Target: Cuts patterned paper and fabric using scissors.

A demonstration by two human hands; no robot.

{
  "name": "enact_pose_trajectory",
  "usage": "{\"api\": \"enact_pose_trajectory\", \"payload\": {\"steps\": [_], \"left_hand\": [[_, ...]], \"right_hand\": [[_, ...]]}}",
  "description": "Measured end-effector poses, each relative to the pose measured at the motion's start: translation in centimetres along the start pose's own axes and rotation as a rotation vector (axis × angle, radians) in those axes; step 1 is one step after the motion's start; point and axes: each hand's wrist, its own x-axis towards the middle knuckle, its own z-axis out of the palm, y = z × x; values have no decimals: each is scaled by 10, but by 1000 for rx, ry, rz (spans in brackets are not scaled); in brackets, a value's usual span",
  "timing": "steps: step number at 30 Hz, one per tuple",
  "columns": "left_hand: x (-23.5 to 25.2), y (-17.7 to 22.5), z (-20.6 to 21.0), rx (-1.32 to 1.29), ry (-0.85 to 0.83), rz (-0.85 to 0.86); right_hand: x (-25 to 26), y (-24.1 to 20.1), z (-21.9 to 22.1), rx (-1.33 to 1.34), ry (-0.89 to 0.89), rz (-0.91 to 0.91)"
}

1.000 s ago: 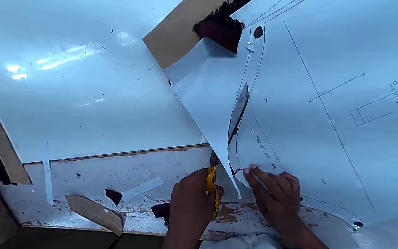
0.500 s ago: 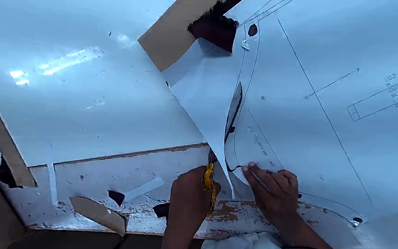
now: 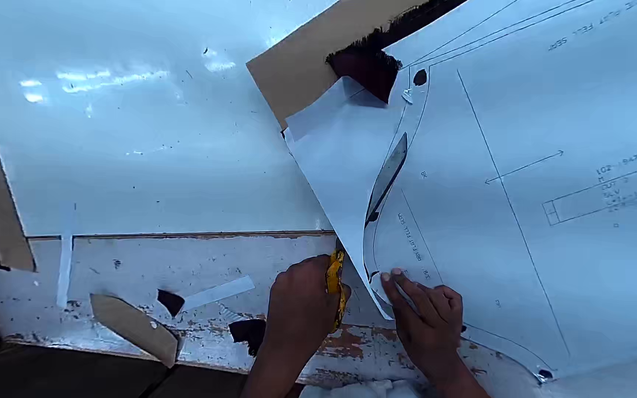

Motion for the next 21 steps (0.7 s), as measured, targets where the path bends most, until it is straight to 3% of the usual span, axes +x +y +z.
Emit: {"api": "enact_pose_trajectory", "payload": {"steps": [21], "left_hand": [[10,6,-15,5,-99,-3]], "right_hand": [[-1,0,0,0,4,-7]]}}
